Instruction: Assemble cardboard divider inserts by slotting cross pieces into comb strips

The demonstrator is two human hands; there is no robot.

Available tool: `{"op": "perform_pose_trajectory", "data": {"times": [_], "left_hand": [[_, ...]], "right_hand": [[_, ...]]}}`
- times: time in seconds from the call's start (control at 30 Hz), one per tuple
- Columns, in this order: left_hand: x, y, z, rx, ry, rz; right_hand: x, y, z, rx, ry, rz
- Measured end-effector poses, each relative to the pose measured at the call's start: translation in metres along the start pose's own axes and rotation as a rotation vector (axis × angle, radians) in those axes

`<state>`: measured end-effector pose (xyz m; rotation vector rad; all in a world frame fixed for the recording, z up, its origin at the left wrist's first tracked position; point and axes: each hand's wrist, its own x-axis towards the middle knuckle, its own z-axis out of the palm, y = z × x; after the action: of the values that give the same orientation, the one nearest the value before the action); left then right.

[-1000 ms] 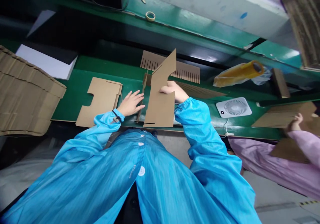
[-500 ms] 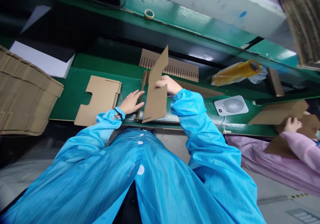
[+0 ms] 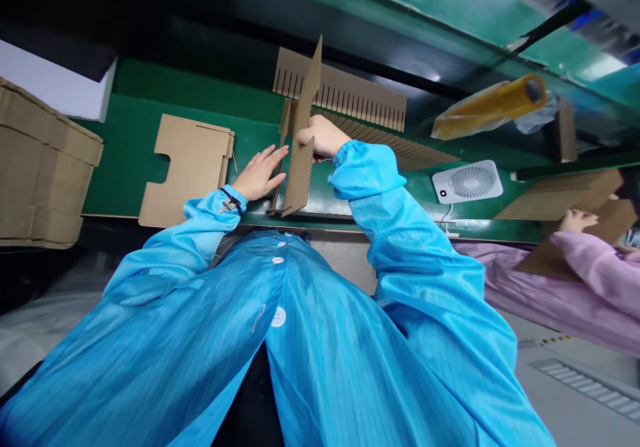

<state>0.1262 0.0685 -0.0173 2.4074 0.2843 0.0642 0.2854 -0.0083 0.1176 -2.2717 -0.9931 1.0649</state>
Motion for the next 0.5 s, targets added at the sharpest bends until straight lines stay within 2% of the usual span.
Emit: {"op": "perform_pose_trajectory", "data": {"times": [0.07,0.23,0.5], "left_hand": [[0.000,0.000,0.000,0.002,0.004,0.008],[0.000,-0.001,0.001,0.003,0.009,0.004],[-0.001,-0.001,0.005,-0.022,0.017,0.011]], "right_hand": [[0.001,-0.002,0.002,-0.012,-0.034,0.076],[0.012,0.010,0.016,0.001,-0.036,0.055],[0.030,0.042,0.055,-0.041,-0.029,0.041]]}}
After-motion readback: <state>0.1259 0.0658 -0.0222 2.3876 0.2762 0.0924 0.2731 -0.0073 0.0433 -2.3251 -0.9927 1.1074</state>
